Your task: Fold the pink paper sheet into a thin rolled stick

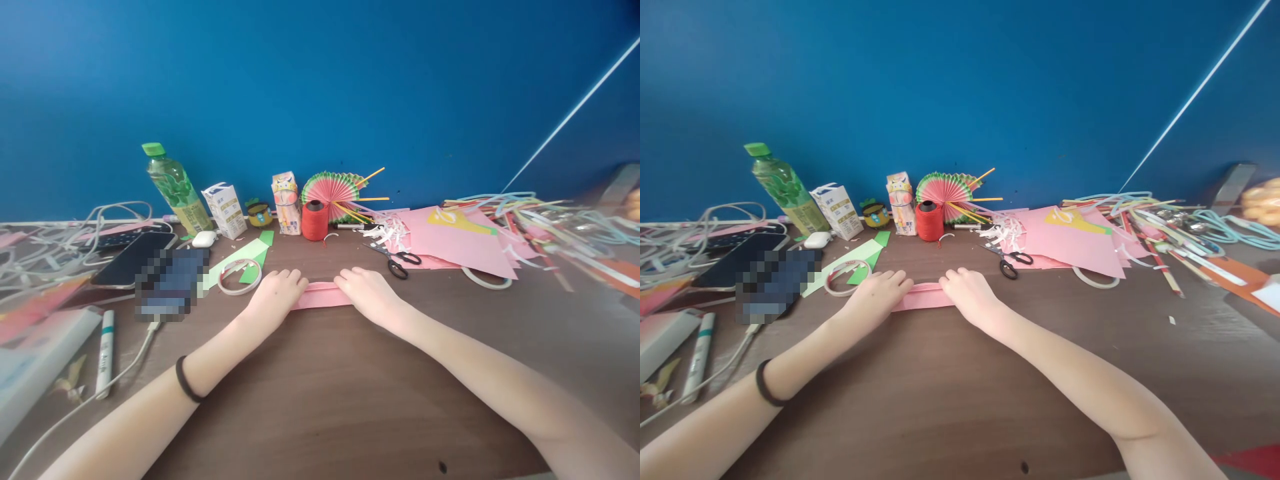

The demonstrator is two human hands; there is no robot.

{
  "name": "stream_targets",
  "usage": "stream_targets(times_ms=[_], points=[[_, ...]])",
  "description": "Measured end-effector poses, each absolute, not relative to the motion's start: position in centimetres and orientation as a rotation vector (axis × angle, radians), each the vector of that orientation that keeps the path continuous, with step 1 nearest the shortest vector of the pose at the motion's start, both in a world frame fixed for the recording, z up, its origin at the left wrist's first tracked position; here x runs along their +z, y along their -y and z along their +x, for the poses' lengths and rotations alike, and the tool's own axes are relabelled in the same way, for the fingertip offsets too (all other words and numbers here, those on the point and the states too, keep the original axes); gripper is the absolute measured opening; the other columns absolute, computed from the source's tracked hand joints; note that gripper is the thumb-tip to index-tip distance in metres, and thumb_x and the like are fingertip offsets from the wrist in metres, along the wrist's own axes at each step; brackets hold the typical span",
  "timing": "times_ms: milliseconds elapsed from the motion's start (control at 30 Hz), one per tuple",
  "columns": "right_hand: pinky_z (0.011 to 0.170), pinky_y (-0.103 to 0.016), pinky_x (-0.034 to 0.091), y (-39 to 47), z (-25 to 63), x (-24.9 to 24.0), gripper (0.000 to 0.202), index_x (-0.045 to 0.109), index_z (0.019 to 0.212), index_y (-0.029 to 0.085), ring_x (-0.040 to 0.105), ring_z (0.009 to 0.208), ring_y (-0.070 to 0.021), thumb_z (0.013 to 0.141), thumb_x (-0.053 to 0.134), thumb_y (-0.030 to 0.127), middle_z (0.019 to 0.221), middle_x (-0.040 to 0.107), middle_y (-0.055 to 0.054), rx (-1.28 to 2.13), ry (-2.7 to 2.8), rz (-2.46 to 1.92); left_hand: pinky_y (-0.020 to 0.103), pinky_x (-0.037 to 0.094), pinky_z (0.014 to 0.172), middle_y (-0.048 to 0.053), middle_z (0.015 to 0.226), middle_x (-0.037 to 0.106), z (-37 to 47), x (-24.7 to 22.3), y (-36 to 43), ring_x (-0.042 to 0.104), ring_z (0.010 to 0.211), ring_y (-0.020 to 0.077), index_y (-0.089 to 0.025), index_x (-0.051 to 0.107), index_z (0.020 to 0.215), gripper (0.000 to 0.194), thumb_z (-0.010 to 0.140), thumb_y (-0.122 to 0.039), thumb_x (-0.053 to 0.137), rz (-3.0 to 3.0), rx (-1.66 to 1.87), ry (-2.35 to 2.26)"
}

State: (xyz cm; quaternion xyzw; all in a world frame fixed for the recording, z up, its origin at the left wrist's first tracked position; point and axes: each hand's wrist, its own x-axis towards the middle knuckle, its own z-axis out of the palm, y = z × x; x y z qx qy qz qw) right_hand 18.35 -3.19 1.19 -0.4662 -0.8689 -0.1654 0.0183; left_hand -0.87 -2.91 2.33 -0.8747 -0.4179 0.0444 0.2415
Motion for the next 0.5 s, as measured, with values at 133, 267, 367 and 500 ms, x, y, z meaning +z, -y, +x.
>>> stream_targets(times_ms=[133, 267, 367, 500], points=[[0.055, -0.027, 0.04, 4.0, 17.8, 1.6, 0.024, 0.058, 0.086, 0.011, 0.054, 0.075, -0.0222, 0.074, 0.045, -0.004, 0.082, 0.057, -0.011, -0.471, 2.705, -1.526, 0.031, 0.039, 0.057, 0.009, 0.078, 0.052, -0.5, 2.1, 3.5, 0.054, 0.071, 0.0221, -0.013, 0.051, 0.081, 0.024, 0.07, 0.004, 0.037, -2.338, 0.152, 1.172], [0.054, -0.028, 0.044, 4.5, 17.3, 1.5, 0.027, 0.06, 0.086, 0.008, 0.057, 0.073, -0.0227, 0.07, 0.046, -0.007, 0.082, 0.058, -0.013, -0.454, 2.734, -1.58, 0.028, 0.039, 0.053, 0.01, 0.077, 0.052, 0.2, 2.5, 4.9, 0.056, 0.067, 0.0208, -0.01, 0.052, 0.083, 0.031, 0.067, 0.009, 0.034, -2.29, 0.249, 1.29], [0.054, -0.028, 0.046, 4.7, 17.0, 0.6, 0.028, 0.061, 0.086, 0.006, 0.058, 0.069, -0.0222, 0.068, 0.045, -0.009, 0.08, 0.059, -0.014, -0.51, 2.715, -1.593, 0.025, 0.04, 0.051, 0.011, 0.079, 0.053, 0.7, 2.3, 5.7, 0.057, 0.066, 0.0192, -0.008, 0.054, 0.085, 0.034, 0.065, 0.011, 0.033, -2.287, 0.302, 1.388], [0.064, -0.033, 0.05, 5.2, 16.4, -1.0, 0.034, 0.058, 0.103, -0.001, 0.06, 0.081, -0.0275, 0.073, 0.042, -0.005, 0.091, 0.059, -0.023, -0.725, 2.621, -1.577, 0.027, 0.046, 0.059, 0.015, 0.087, 0.055, 1.3, 0.9, 6.1, 0.06, 0.074, 0.021, -0.007, 0.052, 0.106, 0.04, 0.073, 0.006, 0.033, -2.234, 0.236, 1.46]])
